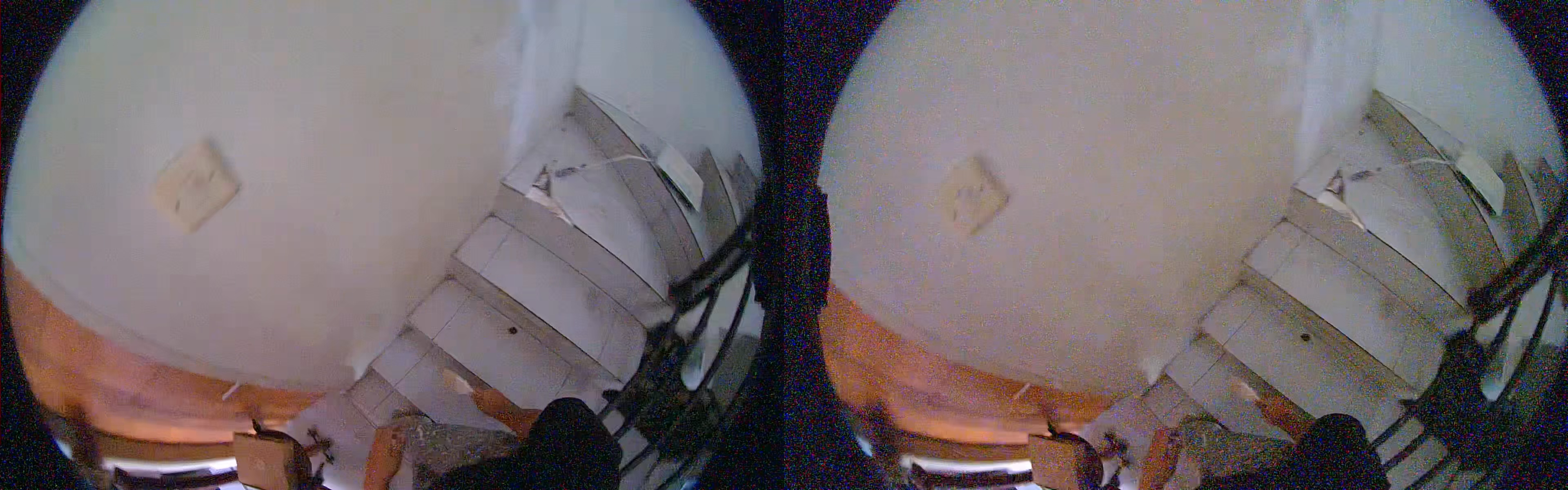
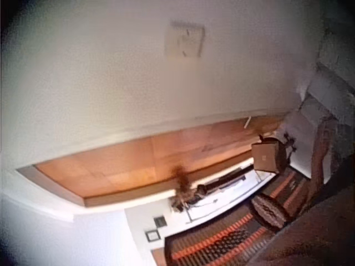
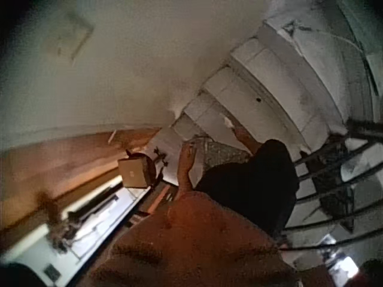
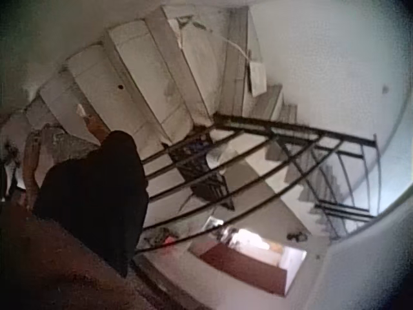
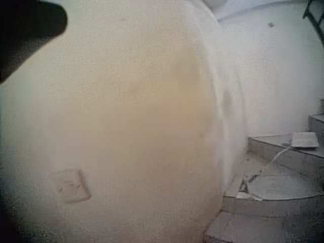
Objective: The person applies paint to a wall near stairs using a paintbrush, dipping the brush into a paint tray to load it with paint.
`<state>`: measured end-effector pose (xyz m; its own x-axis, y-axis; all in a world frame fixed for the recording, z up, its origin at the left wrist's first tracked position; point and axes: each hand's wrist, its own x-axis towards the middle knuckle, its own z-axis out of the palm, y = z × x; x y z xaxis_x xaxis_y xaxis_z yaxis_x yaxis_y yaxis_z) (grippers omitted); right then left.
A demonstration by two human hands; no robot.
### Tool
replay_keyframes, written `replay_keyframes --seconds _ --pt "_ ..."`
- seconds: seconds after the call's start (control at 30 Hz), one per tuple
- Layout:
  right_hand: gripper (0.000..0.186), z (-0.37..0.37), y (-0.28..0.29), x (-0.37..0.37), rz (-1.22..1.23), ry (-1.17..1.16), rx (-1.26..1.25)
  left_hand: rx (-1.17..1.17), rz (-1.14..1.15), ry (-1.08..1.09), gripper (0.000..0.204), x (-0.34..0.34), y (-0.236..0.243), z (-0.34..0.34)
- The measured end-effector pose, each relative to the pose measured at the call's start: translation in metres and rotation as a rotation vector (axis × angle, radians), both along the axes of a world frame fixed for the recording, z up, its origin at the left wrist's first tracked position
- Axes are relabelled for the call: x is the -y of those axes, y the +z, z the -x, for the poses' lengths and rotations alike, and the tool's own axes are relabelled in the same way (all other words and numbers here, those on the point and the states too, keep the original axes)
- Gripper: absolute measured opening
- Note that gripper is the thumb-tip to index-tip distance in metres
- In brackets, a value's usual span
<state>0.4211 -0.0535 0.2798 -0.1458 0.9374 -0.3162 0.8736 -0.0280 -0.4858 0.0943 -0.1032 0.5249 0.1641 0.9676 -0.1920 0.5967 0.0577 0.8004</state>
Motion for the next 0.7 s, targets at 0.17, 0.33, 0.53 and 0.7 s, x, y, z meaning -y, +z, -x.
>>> replay_keyframes --seconds 0.17,0.33,0.53,0.7 --pt "0.042 -0.038 0.102 0.018 -0.334 -0.353 0.064 0.372 0.156 -0.031 0.033 0.021 -0.020 -0.003" --pt "0.032 -0.134 0.058 0.045 -0.248 -0.736 0.156 0.241 0.131 -0.280 0.037 -0.062 0.069 -0.041" --pt "0.017 -0.213 0.037 0.060 -0.238 -0.986 0.292 -0.171 0.093 -0.405 0.036 -0.175 0.110 -0.107" --pt "0.014 -0.229 0.095 0.028 -0.114 -0.974 0.372 -0.253 -0.078 -0.602 0.032 -0.247 0.159 -0.161"
